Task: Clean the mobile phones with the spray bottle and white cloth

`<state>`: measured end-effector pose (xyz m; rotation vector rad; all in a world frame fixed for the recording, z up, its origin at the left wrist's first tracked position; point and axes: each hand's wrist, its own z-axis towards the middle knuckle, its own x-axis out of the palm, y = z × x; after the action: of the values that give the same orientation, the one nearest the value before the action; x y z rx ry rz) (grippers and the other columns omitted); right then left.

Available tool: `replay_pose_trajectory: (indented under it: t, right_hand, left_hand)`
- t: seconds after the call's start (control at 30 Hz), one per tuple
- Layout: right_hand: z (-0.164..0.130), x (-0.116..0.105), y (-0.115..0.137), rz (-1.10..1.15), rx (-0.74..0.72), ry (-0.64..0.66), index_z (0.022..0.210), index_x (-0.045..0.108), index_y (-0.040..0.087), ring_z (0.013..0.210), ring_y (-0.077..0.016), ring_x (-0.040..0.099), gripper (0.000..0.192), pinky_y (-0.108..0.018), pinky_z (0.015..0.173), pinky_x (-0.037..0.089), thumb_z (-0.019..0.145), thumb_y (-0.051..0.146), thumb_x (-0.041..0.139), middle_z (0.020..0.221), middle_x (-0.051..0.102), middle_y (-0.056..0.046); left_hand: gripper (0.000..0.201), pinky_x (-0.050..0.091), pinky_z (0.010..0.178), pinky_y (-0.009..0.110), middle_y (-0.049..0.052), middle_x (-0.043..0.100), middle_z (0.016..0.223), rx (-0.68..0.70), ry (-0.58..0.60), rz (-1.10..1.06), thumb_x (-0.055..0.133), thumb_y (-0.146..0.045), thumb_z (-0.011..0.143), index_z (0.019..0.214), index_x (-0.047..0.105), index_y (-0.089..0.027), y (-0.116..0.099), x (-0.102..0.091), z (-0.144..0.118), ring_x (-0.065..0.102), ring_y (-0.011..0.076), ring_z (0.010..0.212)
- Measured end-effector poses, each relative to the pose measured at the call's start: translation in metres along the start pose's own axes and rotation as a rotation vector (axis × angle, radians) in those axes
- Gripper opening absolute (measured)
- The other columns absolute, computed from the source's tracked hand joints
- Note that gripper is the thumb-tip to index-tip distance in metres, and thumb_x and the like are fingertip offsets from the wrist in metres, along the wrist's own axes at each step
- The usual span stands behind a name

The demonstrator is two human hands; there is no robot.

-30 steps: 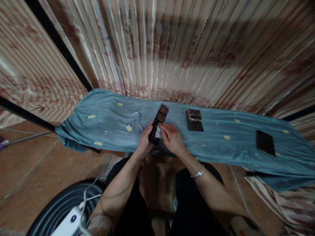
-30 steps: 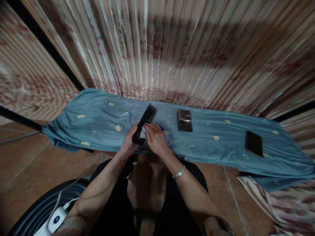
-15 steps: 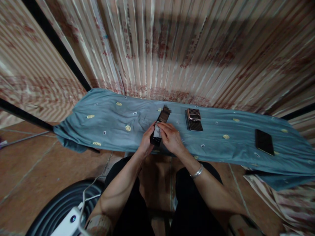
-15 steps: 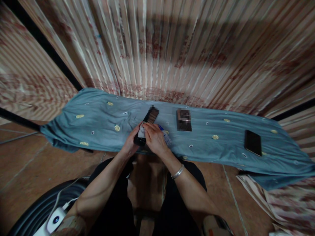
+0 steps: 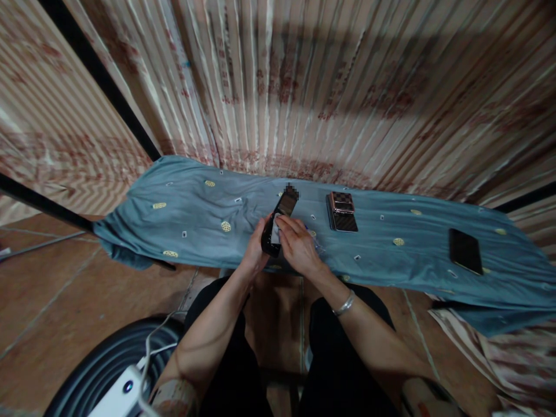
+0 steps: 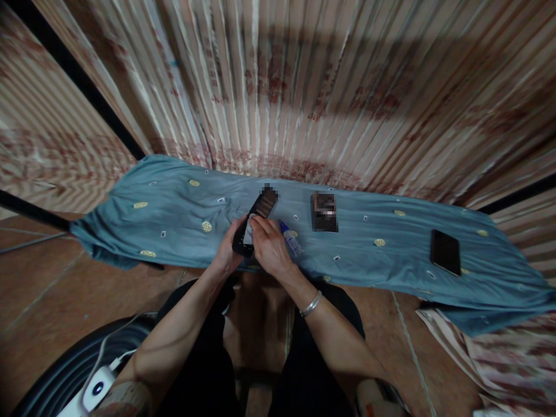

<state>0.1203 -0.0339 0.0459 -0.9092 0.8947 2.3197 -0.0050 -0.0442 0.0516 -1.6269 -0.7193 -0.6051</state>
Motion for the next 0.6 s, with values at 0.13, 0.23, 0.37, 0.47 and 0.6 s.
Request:
replay_pose_trajectory:
  t: [0.13,0.23,0.37,0.47,0.6]
  right_hand:
    - [0.005,0.001,-0.003,-0.016,-0.021,-0.003,0.138,0.058,0.014,0.126,-0.0274,0.055,0.045,-0.049,0.111,0.047,0.098,0.015,0.038,0.138,0.061,-0.015]
    - [0.007,0.001,-0.004,-0.018,-0.008,-0.003,0.138,0.058,0.015,0.127,-0.0277,0.055,0.045,-0.049,0.111,0.047,0.098,0.014,0.038,0.138,0.061,-0.015]
    - [0.005,0.005,0.002,0.013,-0.021,0.019,0.138,0.058,0.014,0.127,-0.0276,0.054,0.045,-0.049,0.112,0.046,0.098,0.015,0.038,0.139,0.061,-0.015]
    - [0.003,0.009,0.007,0.043,-0.046,0.04,0.14,0.058,0.014,0.127,-0.0266,0.054,0.047,-0.048,0.112,0.047,0.098,0.014,0.037,0.139,0.062,-0.015]
    - [0.003,0.008,0.007,0.054,-0.043,0.045,0.141,0.057,0.015,0.128,-0.0256,0.054,0.048,-0.047,0.112,0.047,0.098,0.014,0.035,0.14,0.062,-0.013]
  left_hand:
    - [0.038,0.04,0.115,0.036,0.009,0.075,0.115,-0.006,0.063,0.015,0.053,-0.042,0.096,0.115,0.072,-0.014,0.004,0.001,-0.004,0.057,0.0257,0.131]
    - [0.039,0.038,0.116,0.036,0.009,0.075,0.115,0.013,0.09,0.021,0.054,-0.044,0.096,0.112,0.072,-0.014,0.007,-0.001,-0.003,0.055,0.0249,0.133]
    - [0.035,0.043,0.112,0.037,0.008,0.076,0.108,0.001,0.02,-0.005,0.053,-0.042,0.096,0.111,0.073,-0.016,0.007,-0.005,0.001,0.058,0.0244,0.129]
    - [0.033,0.046,0.11,0.037,0.008,0.077,0.105,-0.024,-0.06,-0.042,0.053,-0.04,0.096,0.109,0.073,-0.016,0.004,-0.006,0.004,0.061,0.0255,0.126]
    - [0.028,0.044,0.111,0.038,0.009,0.077,0.106,-0.011,-0.099,-0.064,0.053,-0.032,0.095,0.101,0.073,-0.014,0.004,-0.004,0.003,0.059,0.026,0.128]
